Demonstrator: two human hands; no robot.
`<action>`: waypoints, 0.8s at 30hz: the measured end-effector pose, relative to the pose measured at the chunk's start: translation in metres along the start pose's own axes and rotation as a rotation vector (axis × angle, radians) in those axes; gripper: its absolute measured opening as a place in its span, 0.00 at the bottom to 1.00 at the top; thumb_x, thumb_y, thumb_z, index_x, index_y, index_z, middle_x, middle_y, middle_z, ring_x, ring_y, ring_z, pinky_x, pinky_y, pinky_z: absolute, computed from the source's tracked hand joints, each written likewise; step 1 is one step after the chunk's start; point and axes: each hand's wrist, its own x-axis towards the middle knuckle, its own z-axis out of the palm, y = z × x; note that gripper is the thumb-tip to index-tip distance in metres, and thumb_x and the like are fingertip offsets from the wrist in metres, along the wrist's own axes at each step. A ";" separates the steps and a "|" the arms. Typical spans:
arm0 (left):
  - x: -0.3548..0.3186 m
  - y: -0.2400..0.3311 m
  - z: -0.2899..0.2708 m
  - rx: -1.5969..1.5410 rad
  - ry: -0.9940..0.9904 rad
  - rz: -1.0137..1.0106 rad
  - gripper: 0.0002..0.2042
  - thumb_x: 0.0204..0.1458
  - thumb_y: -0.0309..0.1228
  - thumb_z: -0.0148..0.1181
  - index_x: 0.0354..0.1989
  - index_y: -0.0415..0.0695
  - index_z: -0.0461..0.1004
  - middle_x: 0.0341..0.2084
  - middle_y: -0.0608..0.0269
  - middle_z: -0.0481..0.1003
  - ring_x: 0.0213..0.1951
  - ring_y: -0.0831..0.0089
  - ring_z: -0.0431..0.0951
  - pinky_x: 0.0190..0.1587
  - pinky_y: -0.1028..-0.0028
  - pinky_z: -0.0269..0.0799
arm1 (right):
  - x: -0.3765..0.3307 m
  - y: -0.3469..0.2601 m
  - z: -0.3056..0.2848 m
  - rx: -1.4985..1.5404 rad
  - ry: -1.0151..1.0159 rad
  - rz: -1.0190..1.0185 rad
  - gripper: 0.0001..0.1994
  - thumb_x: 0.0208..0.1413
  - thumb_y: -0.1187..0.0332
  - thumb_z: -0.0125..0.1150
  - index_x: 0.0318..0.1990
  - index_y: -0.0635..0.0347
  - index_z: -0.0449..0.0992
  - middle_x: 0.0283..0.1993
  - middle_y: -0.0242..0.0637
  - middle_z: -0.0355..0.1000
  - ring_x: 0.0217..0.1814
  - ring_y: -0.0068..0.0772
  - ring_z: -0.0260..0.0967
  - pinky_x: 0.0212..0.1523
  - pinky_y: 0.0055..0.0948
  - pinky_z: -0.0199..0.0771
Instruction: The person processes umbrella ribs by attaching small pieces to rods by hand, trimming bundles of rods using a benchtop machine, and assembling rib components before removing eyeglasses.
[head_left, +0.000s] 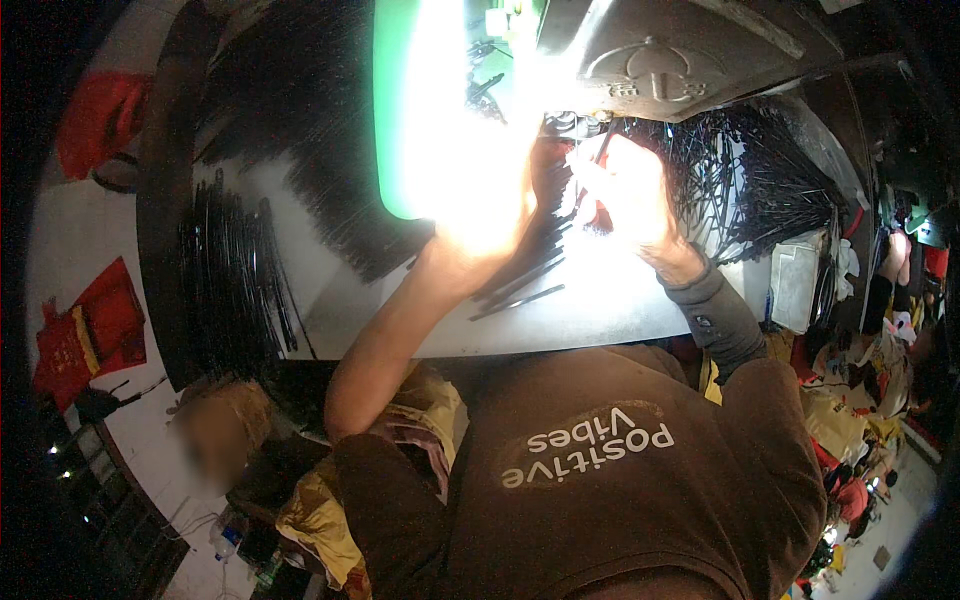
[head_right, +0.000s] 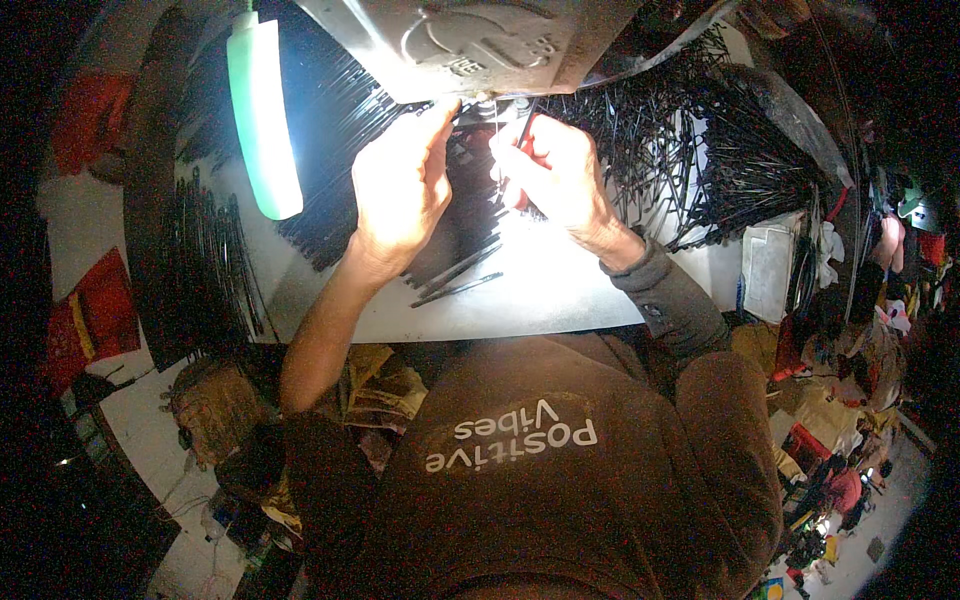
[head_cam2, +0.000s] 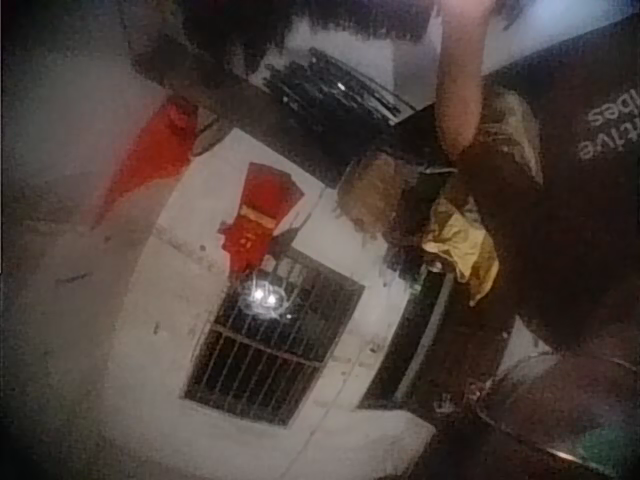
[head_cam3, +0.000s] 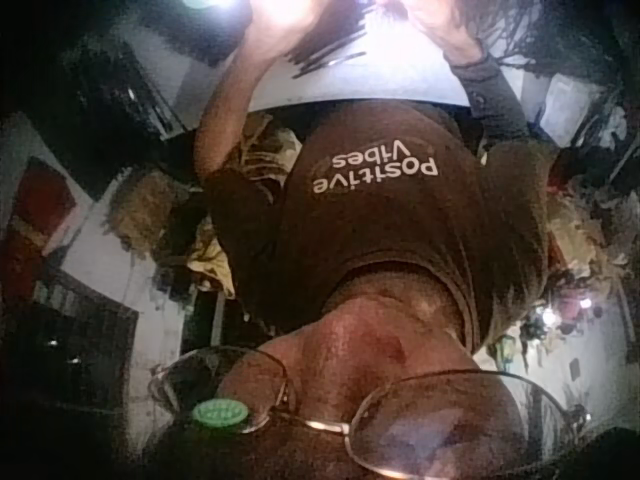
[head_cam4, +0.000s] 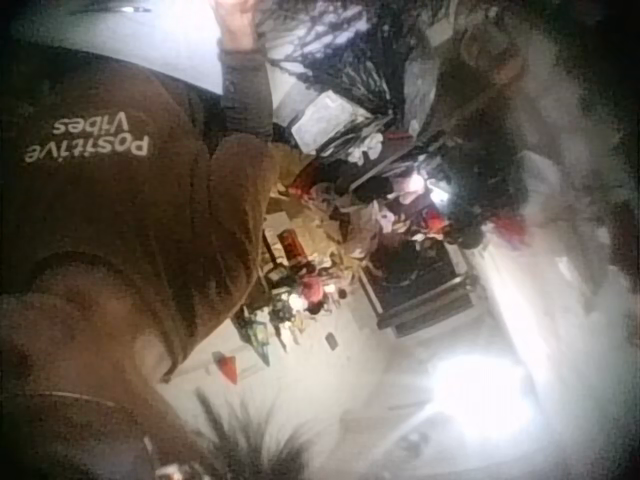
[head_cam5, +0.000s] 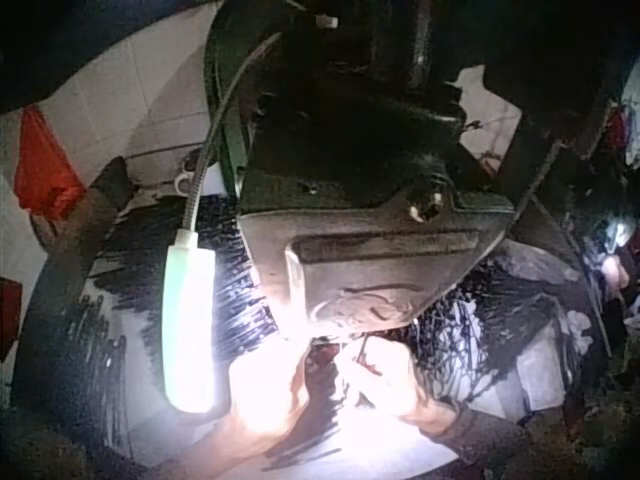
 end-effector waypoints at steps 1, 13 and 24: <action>0.001 0.000 0.000 0.071 0.006 0.035 0.21 0.42 0.12 0.56 0.47 0.38 0.71 0.25 0.53 0.74 0.23 0.64 0.75 0.26 0.74 0.71 | 0.000 0.000 0.000 -0.018 0.001 0.009 0.06 0.57 0.69 0.56 0.33 0.63 0.71 0.25 0.31 0.71 0.19 0.15 0.67 0.20 0.16 0.68; 0.013 0.021 -0.016 0.386 -0.247 0.177 0.25 0.42 0.18 0.54 0.54 0.36 0.64 0.22 0.58 0.69 0.18 0.67 0.70 0.23 0.72 0.67 | -0.001 0.000 -0.007 -0.059 -0.035 0.095 0.09 0.59 0.67 0.52 0.36 0.64 0.71 0.27 0.32 0.71 0.23 0.18 0.70 0.24 0.19 0.72; -0.018 0.004 -0.054 -1.066 -0.480 -1.117 0.10 0.58 0.31 0.49 0.32 0.37 0.71 0.15 0.61 0.72 0.08 0.84 0.57 0.11 0.82 0.50 | -0.002 0.010 0.008 0.535 -0.259 0.070 0.15 0.63 0.67 0.46 0.50 0.72 0.63 0.41 0.50 0.69 0.41 0.42 0.74 0.40 0.36 0.79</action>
